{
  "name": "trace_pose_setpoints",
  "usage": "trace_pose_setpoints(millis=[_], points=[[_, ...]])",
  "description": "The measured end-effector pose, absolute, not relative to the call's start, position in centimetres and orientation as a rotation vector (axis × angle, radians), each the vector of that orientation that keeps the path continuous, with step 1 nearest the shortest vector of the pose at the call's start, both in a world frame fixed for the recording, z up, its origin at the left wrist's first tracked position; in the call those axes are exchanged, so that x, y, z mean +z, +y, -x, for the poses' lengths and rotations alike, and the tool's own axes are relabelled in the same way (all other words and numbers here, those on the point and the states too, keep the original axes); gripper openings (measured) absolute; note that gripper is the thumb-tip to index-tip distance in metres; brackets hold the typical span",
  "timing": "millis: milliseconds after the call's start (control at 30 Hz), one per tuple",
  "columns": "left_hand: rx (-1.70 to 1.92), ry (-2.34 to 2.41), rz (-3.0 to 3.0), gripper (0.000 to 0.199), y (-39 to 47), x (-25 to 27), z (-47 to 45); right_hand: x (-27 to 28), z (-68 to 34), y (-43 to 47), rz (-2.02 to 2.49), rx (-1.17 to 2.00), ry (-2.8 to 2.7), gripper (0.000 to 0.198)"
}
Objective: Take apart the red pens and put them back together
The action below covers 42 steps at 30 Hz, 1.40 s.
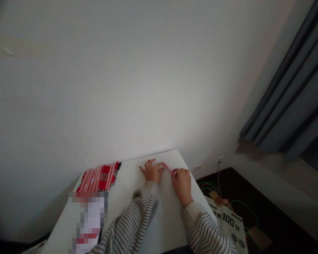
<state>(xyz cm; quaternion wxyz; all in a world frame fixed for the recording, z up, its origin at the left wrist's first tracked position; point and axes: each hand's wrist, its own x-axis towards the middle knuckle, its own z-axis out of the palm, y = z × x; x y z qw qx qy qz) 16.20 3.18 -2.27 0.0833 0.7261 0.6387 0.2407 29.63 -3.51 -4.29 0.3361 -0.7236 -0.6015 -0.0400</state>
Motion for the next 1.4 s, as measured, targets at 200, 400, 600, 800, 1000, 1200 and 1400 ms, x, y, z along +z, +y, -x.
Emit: trace_pose_setpoints(millis=[200,400,600,800,1000,1200,1400], points=[[0.71,1.801,-2.287,0.027,4.6,-2.7,-18.3,-4.1,-30.6,-1.9,1.968,-0.117,-1.519,0.021],[0.647,1.805,-2.345,0.03,5.8,-3.3,-19.3,-4.3,-31.1,-1.0,1.97,-0.134,-1.513,0.022],[0.558,1.783,-2.422,0.033,6.6,-3.4,-20.1,-4.3,-31.6,-0.7,1.985,-0.183,-1.514,0.028],[0.598,1.746,-2.441,0.033,7.2,-3.4,-20.8,-4.2,-32.2,-0.1,1.992,-0.19,-1.509,0.032],[0.605,1.648,-2.487,0.037,7.7,-3.1,-21.5,-4.5,-32.8,0.5,1.989,-0.203,-1.489,0.032],[0.626,1.607,-2.524,0.038,8.2,-3.2,-22.0,-4.5,-33.1,0.8,2.006,-0.189,-1.486,0.031],[0.641,1.602,-2.563,0.04,8.4,-3.3,-22.1,-4.8,-33.4,0.9,1.969,-0.163,-1.475,0.032]])
